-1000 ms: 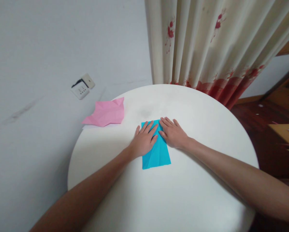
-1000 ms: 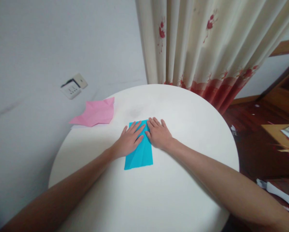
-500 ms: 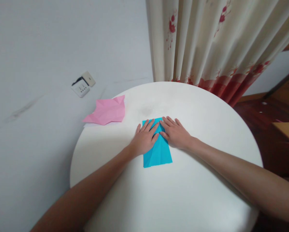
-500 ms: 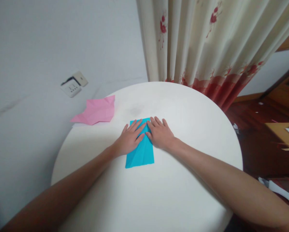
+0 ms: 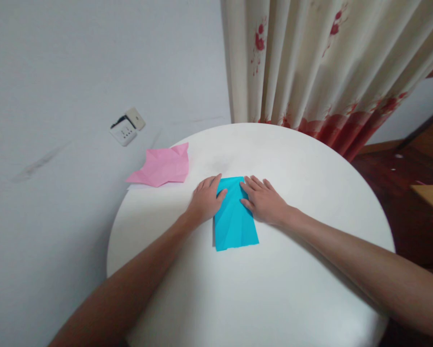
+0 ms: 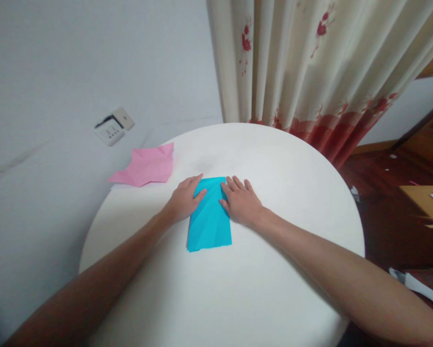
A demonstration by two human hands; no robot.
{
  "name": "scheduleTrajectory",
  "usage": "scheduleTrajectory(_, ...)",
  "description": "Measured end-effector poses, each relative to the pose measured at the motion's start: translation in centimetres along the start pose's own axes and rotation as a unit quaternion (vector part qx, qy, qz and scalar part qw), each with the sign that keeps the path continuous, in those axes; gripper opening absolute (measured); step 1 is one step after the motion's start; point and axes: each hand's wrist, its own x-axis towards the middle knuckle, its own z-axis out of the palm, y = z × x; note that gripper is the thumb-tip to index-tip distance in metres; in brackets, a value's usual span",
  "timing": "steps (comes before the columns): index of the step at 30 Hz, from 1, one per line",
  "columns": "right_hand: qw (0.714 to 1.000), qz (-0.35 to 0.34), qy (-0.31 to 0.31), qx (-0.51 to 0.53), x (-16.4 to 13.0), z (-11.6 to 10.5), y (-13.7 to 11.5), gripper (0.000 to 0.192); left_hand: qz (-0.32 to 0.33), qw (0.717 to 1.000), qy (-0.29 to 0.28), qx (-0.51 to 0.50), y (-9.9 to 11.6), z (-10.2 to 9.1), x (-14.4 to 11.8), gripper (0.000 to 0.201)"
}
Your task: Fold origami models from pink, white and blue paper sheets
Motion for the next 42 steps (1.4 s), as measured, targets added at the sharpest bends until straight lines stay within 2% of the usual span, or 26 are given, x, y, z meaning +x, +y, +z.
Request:
scheduleTrajectory(6, 1.000, -0.003, 0.004, 0.002, 0.0, 0.2, 0.1, 0.062, -0.021, 1.000, 0.009, -0.004, 0.5, -0.6, -0.2, 0.059)
scheduleTrajectory(12, 0.999, 0.009, 0.027, 0.014, -0.1, -0.1, -0.1, 0.059, -0.005, 0.999, 0.039, -0.010, 1.6, -2.1, -0.4, 0.059)
scheduleTrajectory(15, 0.998, 0.014, 0.060, 0.029, -0.3, -1.0, -1.0, 0.042, -0.002, 0.999, 0.052, -0.014, 2.0, -2.7, -0.3, 0.061)
scheduleTrajectory(18, 0.997, 0.001, 0.058, 0.051, -0.7, -1.8, -2.0, 0.029, 0.003, 0.997, 0.068, -0.045, 2.2, -2.8, -0.3, 0.060)
scheduleTrajectory(23, 0.986, 0.018, 0.067, 0.149, -0.9, -1.7, -2.6, 0.028, 0.024, 0.987, 0.111, -0.112, 2.5, -2.5, -0.3, 0.053)
scheduleTrajectory(28, 0.953, 0.026, 0.094, 0.287, -0.9, -1.5, -2.2, 0.051, 0.064, 0.970, 0.109, -0.209, 3.6, -2.2, -0.8, 0.047)
scheduleTrajectory(33, 0.945, -0.008, 0.094, 0.313, -1.0, -1.8, -2.2, 0.046, 0.064, 0.955, 0.094, -0.275, 4.6, -2.2, -1.5, 0.050)
scheduleTrajectory(42, 0.921, 0.009, 0.112, 0.373, -0.5, -1.7, -2.0, 0.044, 0.037, 0.923, 0.088, -0.374, 4.9, -2.3, -1.6, 0.044)
